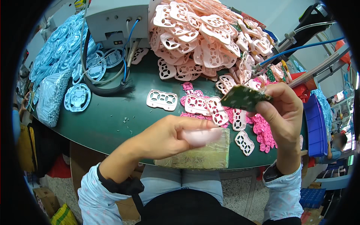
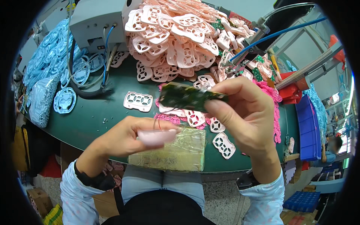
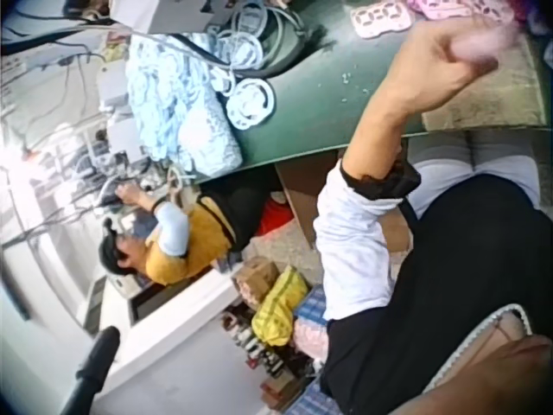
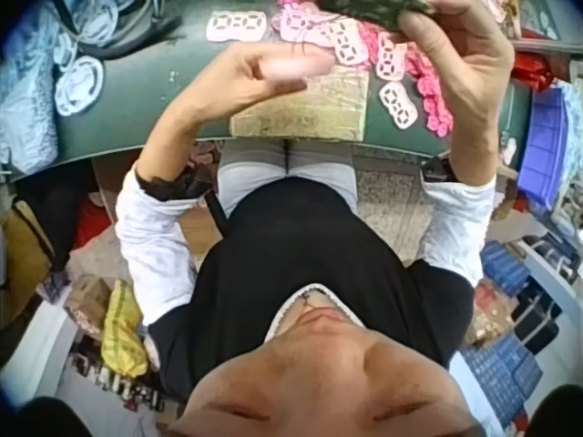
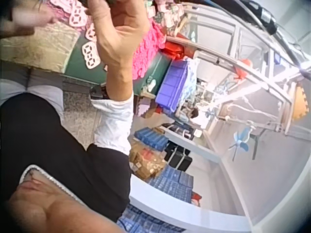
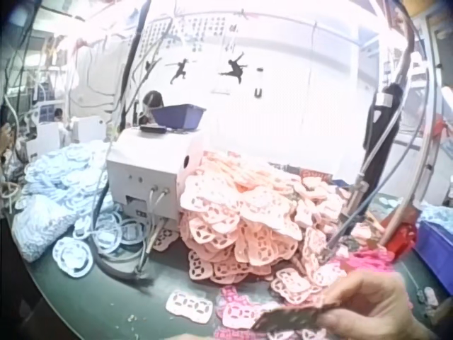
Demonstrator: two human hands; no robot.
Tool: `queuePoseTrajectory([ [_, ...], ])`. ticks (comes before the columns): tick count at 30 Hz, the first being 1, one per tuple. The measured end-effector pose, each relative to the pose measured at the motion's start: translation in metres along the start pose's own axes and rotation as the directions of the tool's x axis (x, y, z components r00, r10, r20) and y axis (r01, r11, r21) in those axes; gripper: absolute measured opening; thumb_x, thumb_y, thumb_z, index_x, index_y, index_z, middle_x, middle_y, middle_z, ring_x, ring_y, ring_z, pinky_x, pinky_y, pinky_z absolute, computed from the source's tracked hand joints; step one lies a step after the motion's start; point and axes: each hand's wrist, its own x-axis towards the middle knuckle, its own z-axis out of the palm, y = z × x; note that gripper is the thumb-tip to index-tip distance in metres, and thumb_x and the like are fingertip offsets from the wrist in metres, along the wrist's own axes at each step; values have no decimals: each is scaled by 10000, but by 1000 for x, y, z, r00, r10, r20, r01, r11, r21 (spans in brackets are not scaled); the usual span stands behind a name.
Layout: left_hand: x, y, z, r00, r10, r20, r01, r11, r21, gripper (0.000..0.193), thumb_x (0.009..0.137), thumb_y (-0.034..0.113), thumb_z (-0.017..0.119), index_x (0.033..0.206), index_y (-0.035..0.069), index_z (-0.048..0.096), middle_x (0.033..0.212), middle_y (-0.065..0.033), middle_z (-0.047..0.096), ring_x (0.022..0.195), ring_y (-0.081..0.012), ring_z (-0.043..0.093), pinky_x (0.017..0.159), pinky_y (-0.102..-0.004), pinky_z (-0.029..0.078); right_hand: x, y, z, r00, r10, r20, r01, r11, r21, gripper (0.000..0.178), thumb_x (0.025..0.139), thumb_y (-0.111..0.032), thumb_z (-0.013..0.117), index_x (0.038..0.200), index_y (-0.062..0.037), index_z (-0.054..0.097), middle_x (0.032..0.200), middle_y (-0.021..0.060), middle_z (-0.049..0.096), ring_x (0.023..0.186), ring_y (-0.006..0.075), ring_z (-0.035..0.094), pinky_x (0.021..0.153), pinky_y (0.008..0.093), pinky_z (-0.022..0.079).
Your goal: Assembling electronic circuit boards into pink plastic toy housings and using a pneumatic screwdriver to secure them.
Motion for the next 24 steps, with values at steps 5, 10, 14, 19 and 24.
queuePoseTrajectory([
  [5, -19, -15, 49, 920, 289, -266, 99, 485, 869, 917, 671, 336, 808, 1400, -23, 383, 1148, -169, 522, 1046, -340, 519, 899, -458, 410, -27, 21, -20, 955, 281, -97, -285, 958, -25, 170, 861, 6, 679, 1019, 31, 622, 879, 66, 667, 770, 110, 644, 689, 240, 540],
  [10, -29, -63, 95, 882, 260, -394, 243, 466, 851, 1019, 664, 402, 807, 1424, -67, 316, 1312, -212, 409, 1207, -378, 408, 997, -504, 343, -54, 57, 3, 889, 440, -129, -428, 897, 107, 174, 862, -16, 689, 1022, 20, 630, 869, 53, 662, 749, 99, 637, 649, 232, 542],
  [14, -30, -29, 72, 769, 335, -545, 166, 718, 676, 1058, 644, 367, 860, 1436, -50, 296, 1375, -240, 427, 1270, -378, 405, 1053, -468, 326, -58, 63, 8, 886, 463, -36, -455, 881, 133, 168, 865, -22, 693, 1016, 15, 631, 878, 32, 661, 772, 77, 626, 672, 218, 510],
  [19, -16, -10, 58, 855, -138, -500, 207, 975, 85, 319, 829, 75, 703, 1128, -20, 646, 894, -62, 693, 741, -97, 612, 678, -256, 487, -52, 55, 23, 821, 552, 145, -568, 814, 122, 174, 871, -61, 699, 1012, 21, 638, 898, 16, 661, 776, 49, 601, 678, 202, 482],
  [24, -20, -26, 67, 815, -202, -543, 146, 979, -144, 214, 880, 83, 655, 1060, -31, 647, 884, -81, 685, 729, -105, 629, 644, -270, 513, -80, 74, 37, 914, 354, 196, -284, 906, -313, 270, 753, -177, 819, 925, -19, 685, 736, -2, 556, 633, 57, 511, 527, 210, 410],
])
